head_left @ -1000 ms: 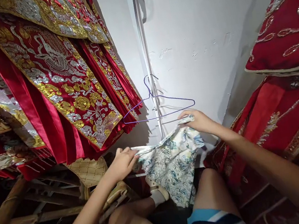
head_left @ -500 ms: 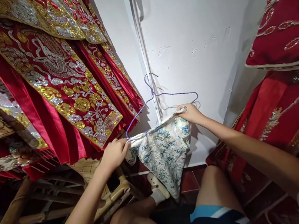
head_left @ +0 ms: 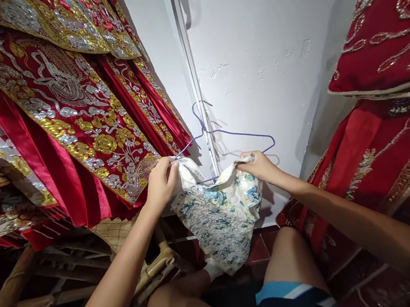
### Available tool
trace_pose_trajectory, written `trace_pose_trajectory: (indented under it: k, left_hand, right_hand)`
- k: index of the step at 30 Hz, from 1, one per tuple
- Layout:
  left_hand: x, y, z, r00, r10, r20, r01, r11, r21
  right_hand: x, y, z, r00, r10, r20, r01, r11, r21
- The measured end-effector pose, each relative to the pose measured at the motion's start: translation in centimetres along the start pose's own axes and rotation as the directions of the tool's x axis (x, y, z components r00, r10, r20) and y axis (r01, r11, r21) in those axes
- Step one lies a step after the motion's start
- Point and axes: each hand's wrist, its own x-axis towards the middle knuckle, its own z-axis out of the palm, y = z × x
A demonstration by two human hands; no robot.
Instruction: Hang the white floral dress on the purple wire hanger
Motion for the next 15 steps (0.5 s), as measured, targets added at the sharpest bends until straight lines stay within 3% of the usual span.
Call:
trace_pose_trajectory:
  k: [4, 9, 15]
  left_hand:
    - [1.5, 0.9, 0.8, 0.996, -0.062, -0.065, 0.057, 0.995, -0.076]
    - [2.1, 0.6, 0.5, 0.997, -0.042, -0.071, 0.039, 0.999, -0.035]
    - [2.5, 0.3, 0.0, 0.997, 0.037, -0.062, -0.036, 0.999, 0.018]
  right_hand:
    - [-0.6, 0.1, -0.6, 0.999, -0.026, -0.029, 0.025, 0.999, -0.041]
    - [-0.1, 1.0, -3.4, 0.936, -0.127, -0.328, 0.060, 0.977, -0.207]
    - [2.6, 0.8, -7.1, 0.973, -0.137, -0.188, 0.059, 0.927, -0.371]
